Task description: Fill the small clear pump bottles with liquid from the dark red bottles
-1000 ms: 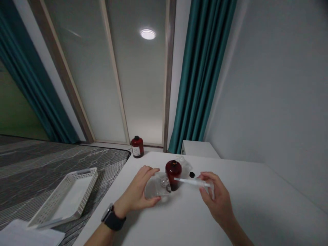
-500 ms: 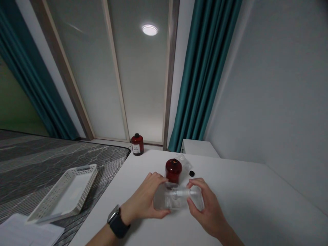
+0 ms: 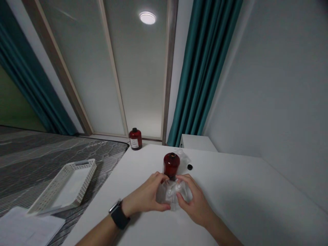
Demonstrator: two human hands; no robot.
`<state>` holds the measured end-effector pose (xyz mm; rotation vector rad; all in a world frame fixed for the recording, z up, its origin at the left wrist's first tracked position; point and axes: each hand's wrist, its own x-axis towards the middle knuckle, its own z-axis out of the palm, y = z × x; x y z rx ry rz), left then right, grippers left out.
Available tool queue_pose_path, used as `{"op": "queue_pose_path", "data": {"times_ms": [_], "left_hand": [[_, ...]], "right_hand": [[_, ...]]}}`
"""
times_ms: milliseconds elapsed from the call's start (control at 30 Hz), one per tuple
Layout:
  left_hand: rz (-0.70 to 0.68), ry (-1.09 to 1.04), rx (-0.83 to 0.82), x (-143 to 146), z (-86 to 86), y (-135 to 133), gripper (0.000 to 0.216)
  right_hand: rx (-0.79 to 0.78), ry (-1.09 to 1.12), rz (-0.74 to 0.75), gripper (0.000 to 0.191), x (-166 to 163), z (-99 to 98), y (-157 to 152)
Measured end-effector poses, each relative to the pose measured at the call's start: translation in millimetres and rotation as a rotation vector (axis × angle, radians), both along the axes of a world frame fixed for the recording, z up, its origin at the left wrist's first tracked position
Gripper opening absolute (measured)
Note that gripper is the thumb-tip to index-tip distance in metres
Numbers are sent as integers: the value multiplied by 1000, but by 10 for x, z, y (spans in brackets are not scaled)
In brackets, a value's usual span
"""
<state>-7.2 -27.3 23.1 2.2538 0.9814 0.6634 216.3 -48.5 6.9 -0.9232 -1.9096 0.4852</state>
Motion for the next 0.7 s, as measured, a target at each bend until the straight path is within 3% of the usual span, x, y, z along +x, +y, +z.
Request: {"op": "queue_pose_path", "data": {"times_ms": [700], "left_hand": [[-51,-32,24,-33,30,56,58]], "right_hand": [[-173,56,22,67,-59,-21,-59]]}}
